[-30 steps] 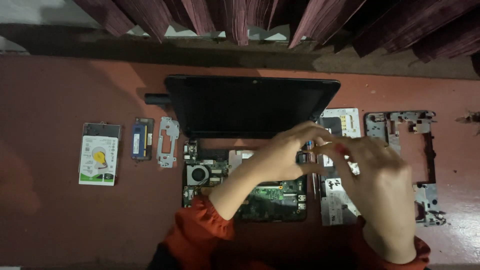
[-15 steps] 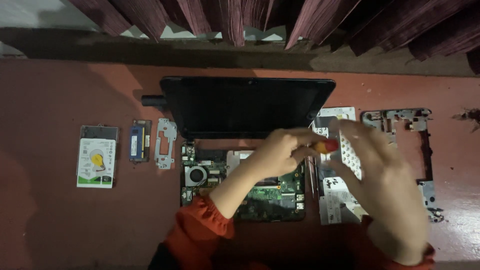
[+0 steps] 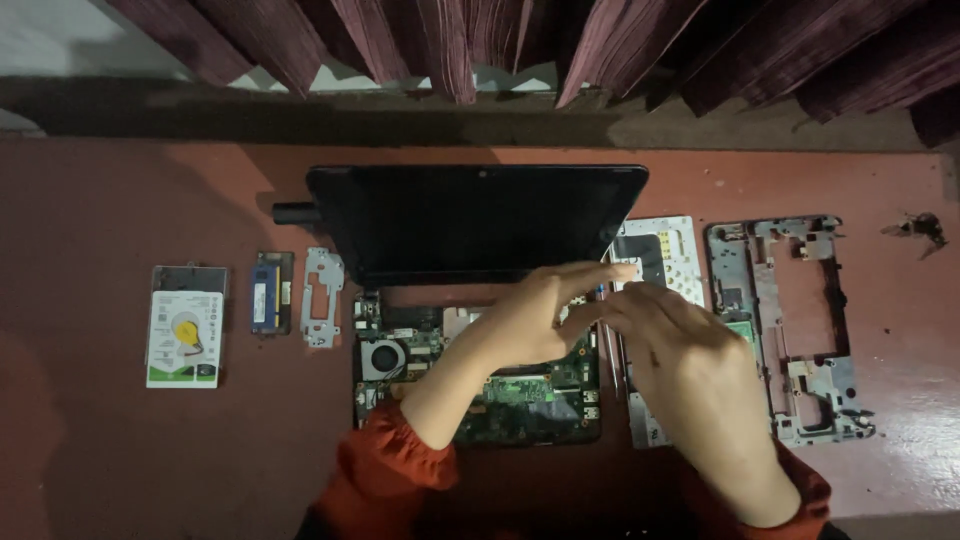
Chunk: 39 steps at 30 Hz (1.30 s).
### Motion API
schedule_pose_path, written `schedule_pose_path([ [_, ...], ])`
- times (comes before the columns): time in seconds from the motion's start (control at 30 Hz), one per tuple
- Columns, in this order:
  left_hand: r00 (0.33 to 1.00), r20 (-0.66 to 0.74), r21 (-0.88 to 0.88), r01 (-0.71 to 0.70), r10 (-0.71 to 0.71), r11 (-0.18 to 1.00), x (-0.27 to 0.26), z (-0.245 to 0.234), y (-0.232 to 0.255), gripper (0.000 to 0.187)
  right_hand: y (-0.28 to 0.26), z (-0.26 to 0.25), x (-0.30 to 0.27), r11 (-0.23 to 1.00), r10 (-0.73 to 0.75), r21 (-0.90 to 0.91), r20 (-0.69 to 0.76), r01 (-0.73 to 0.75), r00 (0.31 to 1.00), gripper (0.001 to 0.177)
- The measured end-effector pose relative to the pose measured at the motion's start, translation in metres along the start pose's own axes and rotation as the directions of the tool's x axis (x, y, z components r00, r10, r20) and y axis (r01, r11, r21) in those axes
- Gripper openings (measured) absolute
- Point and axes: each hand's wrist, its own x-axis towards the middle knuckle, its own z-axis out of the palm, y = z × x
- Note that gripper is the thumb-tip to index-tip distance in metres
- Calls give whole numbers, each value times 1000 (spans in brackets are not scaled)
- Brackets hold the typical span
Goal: Disassembling a laptop by removing screws and internal components using a screwdriver.
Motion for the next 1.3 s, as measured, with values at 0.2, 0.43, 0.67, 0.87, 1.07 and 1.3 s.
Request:
schedule_pose_path([
  [0.2,996,-34,294,92,-86,951,-14,4,9,45,14,22,1,957,139,-246,-72,-153,988,30],
  [0.43,968,-211,362,-50,134,931,-30,23,-29,33,30,42,-12,939,180,-264,-171,-222,969,30],
  [0.67,908,-297,734,18,296,679,-47,42,-55,29,28,51,-18,916,342,241,-58,-320,938,33],
  [0.87,942,-265,793,93,204,602,-43,50,-52,33,20,69,-27,955,297,75,-157,-288,942,34],
  [1.07,956,-251,813,125,149,569,-44,57,-59,34,19,69,-25,951,310,67,-191,-302,932,32],
  [1.3,965,-211,785,73,155,615,-49,42,-47,41,32,24,-25,791,258,611,-398,44,880,50],
])
